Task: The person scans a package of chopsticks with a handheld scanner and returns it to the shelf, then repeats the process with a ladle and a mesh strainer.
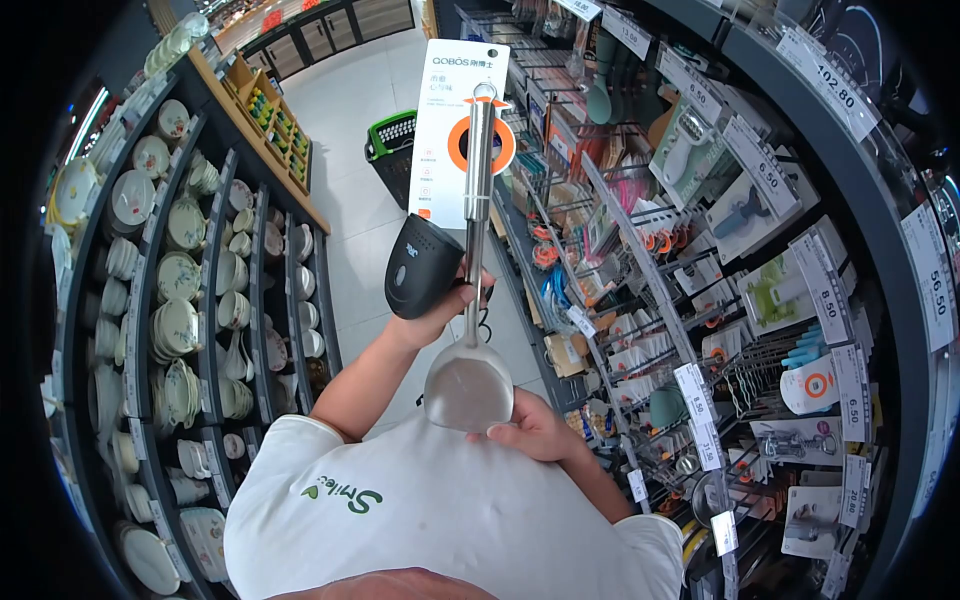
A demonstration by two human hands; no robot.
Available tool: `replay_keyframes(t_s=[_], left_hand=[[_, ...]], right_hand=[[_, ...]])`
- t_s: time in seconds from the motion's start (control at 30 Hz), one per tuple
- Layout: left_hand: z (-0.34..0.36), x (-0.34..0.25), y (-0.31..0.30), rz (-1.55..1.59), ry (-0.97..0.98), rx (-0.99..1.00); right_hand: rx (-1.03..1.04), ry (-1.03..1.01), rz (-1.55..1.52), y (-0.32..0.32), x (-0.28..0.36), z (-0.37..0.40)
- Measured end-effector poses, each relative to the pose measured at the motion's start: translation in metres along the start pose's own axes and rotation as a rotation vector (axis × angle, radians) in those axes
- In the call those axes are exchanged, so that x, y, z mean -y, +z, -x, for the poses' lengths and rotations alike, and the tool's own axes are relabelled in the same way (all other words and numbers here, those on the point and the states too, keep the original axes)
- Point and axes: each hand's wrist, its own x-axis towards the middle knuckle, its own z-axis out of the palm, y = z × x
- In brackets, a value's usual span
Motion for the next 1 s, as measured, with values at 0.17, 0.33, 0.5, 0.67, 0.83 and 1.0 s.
replay_keyframes(t_s=[0.17,0.33,0.5,0.67,0.83,1.0], left_hand=[[0.000,0.006,-0.005,-0.038,0.032,0.047],[0.004,0.008,-0.007,0.020,-0.042,0.090],[0.005,-0.004,0.000,0.244,-0.070,0.102],[0.008,0.003,-0.001,0.206,-0.019,0.114],[0.010,0.002,0.007,0.168,0.034,0.093],[0.011,0.006,0.010,0.201,0.035,0.028]], right_hand=[[-0.006,0.009,-0.039,0.000,-0.002,0.001],[0.044,-0.022,-0.087,-0.004,-0.007,0.000],[0.024,-0.031,-0.113,-0.006,-0.011,-0.002],[0.022,-0.008,-0.310,-0.002,-0.009,-0.004],[-0.029,0.000,-0.463,-0.003,-0.018,-0.004],[-0.014,-0.032,-0.527,-0.005,-0.025,-0.006]])
